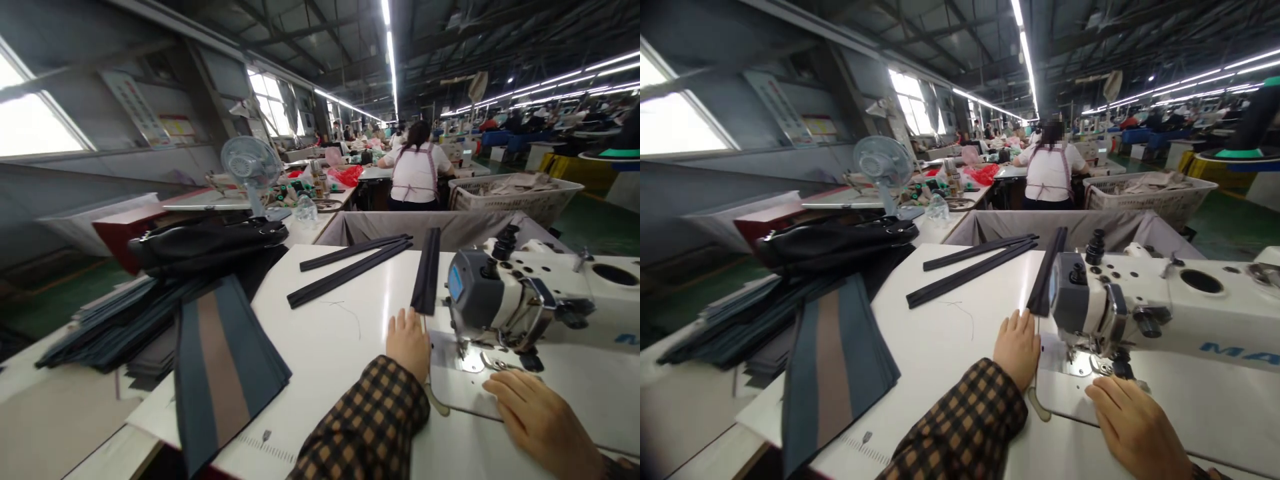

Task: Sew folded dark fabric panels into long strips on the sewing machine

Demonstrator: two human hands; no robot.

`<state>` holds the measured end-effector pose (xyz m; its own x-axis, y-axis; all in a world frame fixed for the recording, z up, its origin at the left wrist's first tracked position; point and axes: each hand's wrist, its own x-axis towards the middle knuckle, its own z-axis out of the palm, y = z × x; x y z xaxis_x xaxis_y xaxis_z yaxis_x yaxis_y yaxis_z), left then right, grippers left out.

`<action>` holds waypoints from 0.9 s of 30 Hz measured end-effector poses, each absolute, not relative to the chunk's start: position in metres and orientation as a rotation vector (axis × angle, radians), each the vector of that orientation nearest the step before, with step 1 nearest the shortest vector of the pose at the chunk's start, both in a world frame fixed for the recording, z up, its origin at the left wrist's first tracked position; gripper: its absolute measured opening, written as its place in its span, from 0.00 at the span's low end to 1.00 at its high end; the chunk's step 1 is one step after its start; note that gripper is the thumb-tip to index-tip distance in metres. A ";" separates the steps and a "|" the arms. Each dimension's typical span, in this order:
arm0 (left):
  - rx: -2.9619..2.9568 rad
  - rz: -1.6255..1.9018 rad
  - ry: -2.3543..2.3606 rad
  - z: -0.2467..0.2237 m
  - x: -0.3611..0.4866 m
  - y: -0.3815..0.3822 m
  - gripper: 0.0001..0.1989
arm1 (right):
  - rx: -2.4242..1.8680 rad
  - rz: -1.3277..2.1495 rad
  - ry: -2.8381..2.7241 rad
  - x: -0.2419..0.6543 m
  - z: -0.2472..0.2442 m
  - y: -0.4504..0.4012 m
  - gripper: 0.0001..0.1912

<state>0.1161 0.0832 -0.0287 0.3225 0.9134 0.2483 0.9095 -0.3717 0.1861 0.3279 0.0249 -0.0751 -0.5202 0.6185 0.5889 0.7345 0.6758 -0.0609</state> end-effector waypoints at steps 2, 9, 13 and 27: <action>2.451 0.486 1.900 -0.020 0.092 0.075 0.16 | -1.018 -0.316 -2.319 0.334 -0.083 0.024 0.12; 2.217 0.251 2.286 0.016 -0.034 -0.034 0.10 | -0.934 -0.440 -2.345 0.346 -0.096 0.024 0.13; 1.980 -0.188 2.556 0.026 -0.092 -0.056 0.09 | -0.978 -0.470 -2.325 0.343 -0.095 0.023 0.12; 2.007 0.536 2.333 0.042 -0.087 -0.016 0.10 | -1.025 -0.096 -2.318 0.298 -0.063 -0.022 0.13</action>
<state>-0.0873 -0.0160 0.0416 -0.1744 0.9626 0.2073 0.9566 0.1158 0.2675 0.2978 -0.0224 -0.0628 -0.5250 0.6514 0.5478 0.6945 0.6999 -0.1667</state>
